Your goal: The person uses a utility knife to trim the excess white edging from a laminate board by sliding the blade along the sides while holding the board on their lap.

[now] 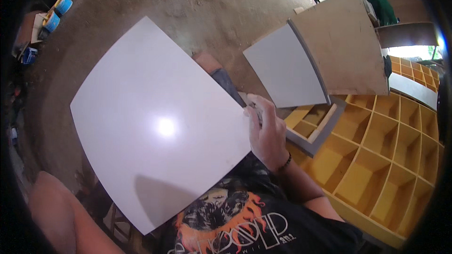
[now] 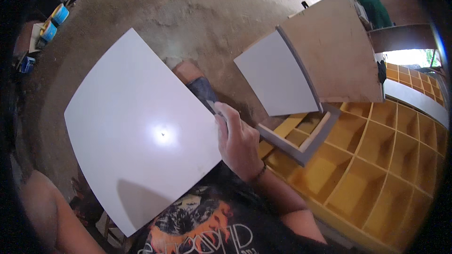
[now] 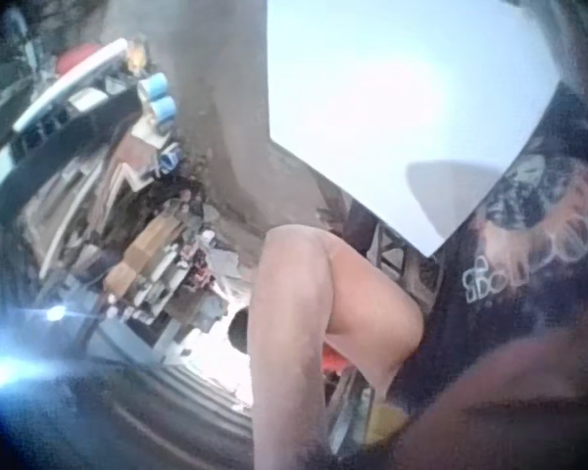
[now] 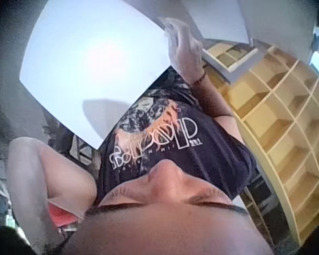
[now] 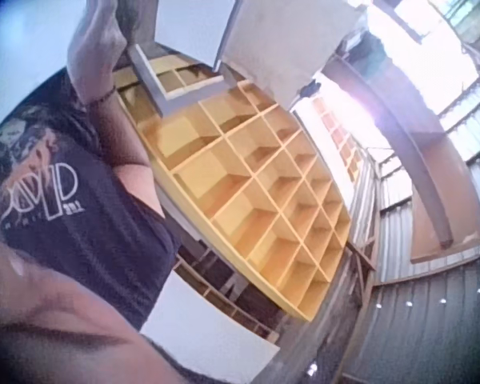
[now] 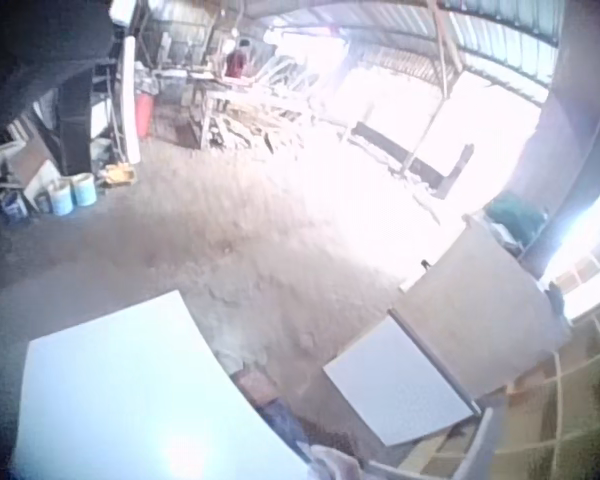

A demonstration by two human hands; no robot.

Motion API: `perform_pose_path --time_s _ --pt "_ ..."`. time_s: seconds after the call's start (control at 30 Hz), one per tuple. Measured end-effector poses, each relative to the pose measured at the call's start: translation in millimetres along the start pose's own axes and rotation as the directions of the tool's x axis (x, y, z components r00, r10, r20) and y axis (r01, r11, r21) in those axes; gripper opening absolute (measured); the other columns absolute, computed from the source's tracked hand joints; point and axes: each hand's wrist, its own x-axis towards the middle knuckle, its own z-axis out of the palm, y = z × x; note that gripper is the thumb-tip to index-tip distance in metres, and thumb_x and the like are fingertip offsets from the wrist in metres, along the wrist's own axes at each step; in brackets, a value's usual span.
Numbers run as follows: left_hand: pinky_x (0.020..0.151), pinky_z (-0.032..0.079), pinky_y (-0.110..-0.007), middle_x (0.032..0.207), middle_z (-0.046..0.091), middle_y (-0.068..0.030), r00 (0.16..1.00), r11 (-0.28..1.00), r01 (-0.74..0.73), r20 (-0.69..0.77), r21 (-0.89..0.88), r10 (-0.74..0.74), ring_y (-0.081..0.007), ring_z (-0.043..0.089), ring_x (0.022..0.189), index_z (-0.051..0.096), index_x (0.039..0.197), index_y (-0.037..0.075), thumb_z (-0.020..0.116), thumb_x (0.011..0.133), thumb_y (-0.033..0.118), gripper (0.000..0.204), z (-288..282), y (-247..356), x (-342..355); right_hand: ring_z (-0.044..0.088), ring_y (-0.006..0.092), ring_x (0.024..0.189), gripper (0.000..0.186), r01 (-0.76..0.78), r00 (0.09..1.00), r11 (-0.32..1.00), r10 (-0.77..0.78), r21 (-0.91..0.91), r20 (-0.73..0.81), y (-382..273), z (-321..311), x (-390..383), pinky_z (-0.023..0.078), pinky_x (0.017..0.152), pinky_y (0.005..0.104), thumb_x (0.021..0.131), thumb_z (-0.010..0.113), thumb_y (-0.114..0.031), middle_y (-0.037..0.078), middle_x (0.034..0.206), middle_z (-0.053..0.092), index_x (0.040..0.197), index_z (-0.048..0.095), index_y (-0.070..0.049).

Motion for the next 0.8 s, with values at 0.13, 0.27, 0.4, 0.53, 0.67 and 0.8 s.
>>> perform_pose_path --time_s 0.13,0.27,0.4,0.53,0.67,0.8 --pt "0.115 0.052 -0.041 0.138 0.071 -0.0089 0.999 0.999 -0.007 0.038 0.039 0.005 -0.0242 0.067 0.131 0.065 0.142 0.011 0.069 0.109 0.036 0.042 5.5 -5.1 -1.6 0.082 0.0386 0.099 0.034 0.028 1.0 1.0 -0.028 -0.014 -0.008 2.8 -1.0 -3.4 0.065 0.082 0.0434 0.107 0.072 -0.004 0.022 0.114 0.081 0.138 0.06 0.0" --pt "0.115 0.052 -0.041 0.139 0.071 -0.0094 0.998 0.998 -0.013 0.055 0.06 0.01 -0.0246 0.067 0.131 0.064 0.142 0.01 0.07 0.109 0.035 0.042 5.6 -6.3 -7.0 0.083 0.0385 0.097 0.033 0.029 1.0 0.998 -0.03 -0.05 -0.01 -2.4 -4.5 -3.0 0.066 0.079 0.0424 0.105 0.073 -0.002 0.023 0.112 0.081 0.136 0.063 0.0" --pt "0.115 0.052 -0.041 0.139 0.07 -0.0099 0.998 0.998 0.007 0.058 0.068 -0.011 -0.0251 0.067 0.132 0.064 0.142 0.01 0.07 0.108 0.034 0.042 5.9 -14.1 -4.7 0.083 0.0391 0.097 0.033 0.022 0.999 0.999 -0.021 -0.025 0.026 -4.1 -4.2 -4.2 0.067 0.079 0.0427 0.105 0.073 -0.002 0.024 0.113 0.08 0.137 0.062 0.0" --pt "0.115 0.052 -0.041 0.14 0.07 -0.0104 0.997 0.995 -0.003 0.076 0.1 -0.005 -0.0255 0.066 0.132 0.063 0.143 0.009 0.07 0.108 0.033 0.042 10.9 -17.5 -1.8 0.082 0.0394 0.097 0.033 0.074 0.997 0.997 -0.074 -0.022 -0.009 3.4 -0.9 2.4 0.067 0.08 0.0428 0.105 0.073 -0.002 0.024 0.113 0.08 0.137 0.062 0.0" --pt "0.115 0.052 -0.041 0.14 0.07 -0.0109 0.998 0.995 -0.032 0.062 0.09 0.027 -0.0259 0.066 0.132 0.063 0.143 0.009 0.071 0.108 0.032 0.043 12.1 -30.4 -9.6 0.083 0.0364 0.096 0.032 0.071 0.997 0.995 -0.072 -0.076 -0.01 0.9 -5.6 2.6 0.066 0.079 0.0411 0.104 0.075 -0.003 0.021 0.11 0.081 0.134 0.063 -0.001" --pt "0.115 0.051 -0.041 0.141 0.069 -0.0114 0.995 0.989 -0.021 0.098 0.147 0.007 -0.0263 0.066 0.132 0.062 0.143 0.009 0.071 0.107 0.031 0.043 10.1 -19.1 1.4 0.083 0.0363 0.095 0.032 0.063 0.997 0.998 -0.063 -0.008 -0.032 0.2 1.5 2.8 0.066 0.078 0.0408 0.104 0.076 -0.004 0.02 0.11 0.081 0.134 0.064 -0.001"
